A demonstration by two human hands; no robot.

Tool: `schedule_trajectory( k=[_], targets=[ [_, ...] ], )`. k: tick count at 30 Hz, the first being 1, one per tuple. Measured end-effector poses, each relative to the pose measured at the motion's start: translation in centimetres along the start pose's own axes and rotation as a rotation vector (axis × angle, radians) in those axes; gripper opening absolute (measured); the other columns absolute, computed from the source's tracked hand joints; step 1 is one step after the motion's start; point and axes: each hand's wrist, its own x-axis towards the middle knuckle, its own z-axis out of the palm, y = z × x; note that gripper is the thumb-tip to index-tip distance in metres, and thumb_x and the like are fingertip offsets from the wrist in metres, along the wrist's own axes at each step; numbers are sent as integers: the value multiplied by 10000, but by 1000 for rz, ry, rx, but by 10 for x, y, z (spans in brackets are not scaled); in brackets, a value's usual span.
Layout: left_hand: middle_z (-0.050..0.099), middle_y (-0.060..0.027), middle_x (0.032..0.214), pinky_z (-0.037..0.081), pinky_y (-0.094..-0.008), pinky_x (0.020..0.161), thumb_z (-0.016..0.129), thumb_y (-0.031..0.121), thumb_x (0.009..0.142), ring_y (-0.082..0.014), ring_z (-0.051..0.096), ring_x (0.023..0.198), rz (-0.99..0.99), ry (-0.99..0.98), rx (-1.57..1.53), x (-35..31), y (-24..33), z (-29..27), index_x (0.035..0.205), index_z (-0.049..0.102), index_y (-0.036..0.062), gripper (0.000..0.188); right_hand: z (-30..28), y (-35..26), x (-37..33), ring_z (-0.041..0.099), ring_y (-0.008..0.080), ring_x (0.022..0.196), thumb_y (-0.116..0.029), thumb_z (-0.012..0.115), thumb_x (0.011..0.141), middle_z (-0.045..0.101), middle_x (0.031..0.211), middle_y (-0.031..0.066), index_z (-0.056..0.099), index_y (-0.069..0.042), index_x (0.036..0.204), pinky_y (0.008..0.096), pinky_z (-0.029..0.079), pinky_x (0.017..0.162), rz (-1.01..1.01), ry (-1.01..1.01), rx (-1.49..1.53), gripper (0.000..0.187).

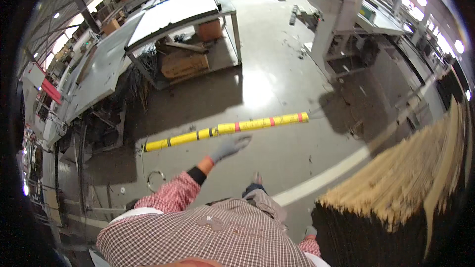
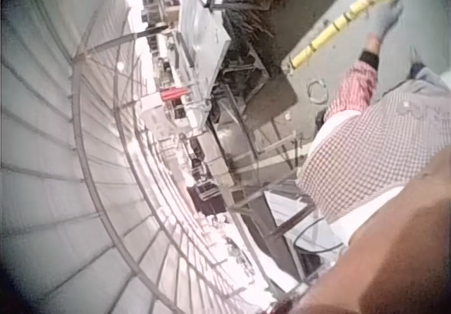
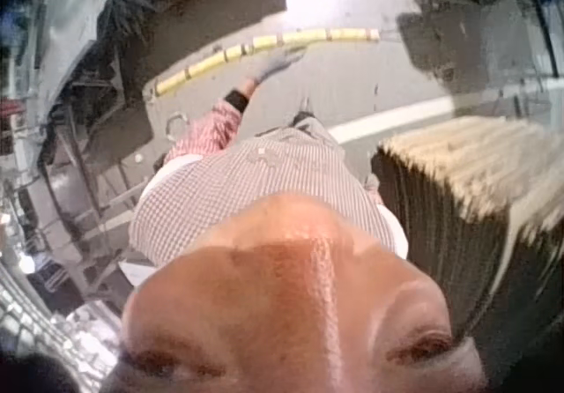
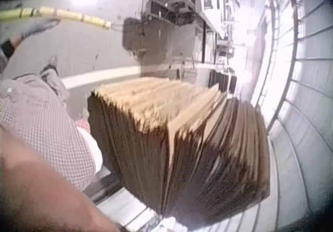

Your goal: The person moves stacks of white panels from a conveyor to a table and places pink labels onto them. They then use a utility knife to trim the panels before placing them into a blue metal frame to press the edges.

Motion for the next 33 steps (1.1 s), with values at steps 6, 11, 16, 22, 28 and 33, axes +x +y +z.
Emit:
schedule_trajectory(
  k=[6, 11, 16, 22, 28, 33],
  targets=[
    [604, -190, 1107, 468, -437, 827, 473, 295, 861, -369, 587, 957, -538, -238, 608, -218, -325, -75, 1115, 599, 72, 360, -53, -378, 186, 628, 322, 698, -202, 564, 809, 649, 871, 184, 663, -79, 903, 401, 465, 607, -497, -237, 34, 184],
    [666, -143, 802, 475, -454, 614, 479, 250, 853, -313, 621, 674, -1731, 729, -567, -219, -329, -135, 912, 649, 75, 251, -75, -639, 443, 498, 203, 552, -281, 617, 806, 557, 650, 60, 601, -10, 878, 347, 432, 545, -655, -336, 220, 281],
    [650, -190, 825, 489, -448, 610, 500, 130, 829, -324, 634, 712, -1240, 2, 412, -75, -415, -198, 872, 639, 50, 166, -127, -848, 561, 618, 358, 832, -341, 608, 794, 651, 934, 201, 633, -17, 1035, 421, 484, 737, -318, -472, 645, 405],
    [616, -179, 1045, 465, -404, 866, 467, 171, 855, -318, 579, 996, -257, 133, 759, 381, -477, -344, 1079, 591, 16, 299, -169, -879, 688, 607, 164, 620, -261, 620, 819, 659, 768, 67, 671, -6, 930, 312, 470, 552, -441, -463, 226, 282],
    [598, -130, 1160, 428, -303, 896, 516, 311, 887, -221, 562, 1052, -385, 333, -93, 752, -378, -466, 1194, 549, 5, 435, -220, -812, 873, 598, 233, 672, -291, 589, 829, 644, 756, 72, 634, -106, 901, 377, 466, 580, 100, -693, 774, 203],
    [597, -143, 1155, 431, -304, 901, 540, 301, 866, -222, 567, 1038, -409, 674, 319, 850, -402, -524, 1201, 547, 13, 442, -320, -953, 1018, 592, 237, 699, -266, 546, 847, 637, 771, 68, 604, -134, 986, 416, 457, 607, 396, -456, 622, 200]
  ],
)
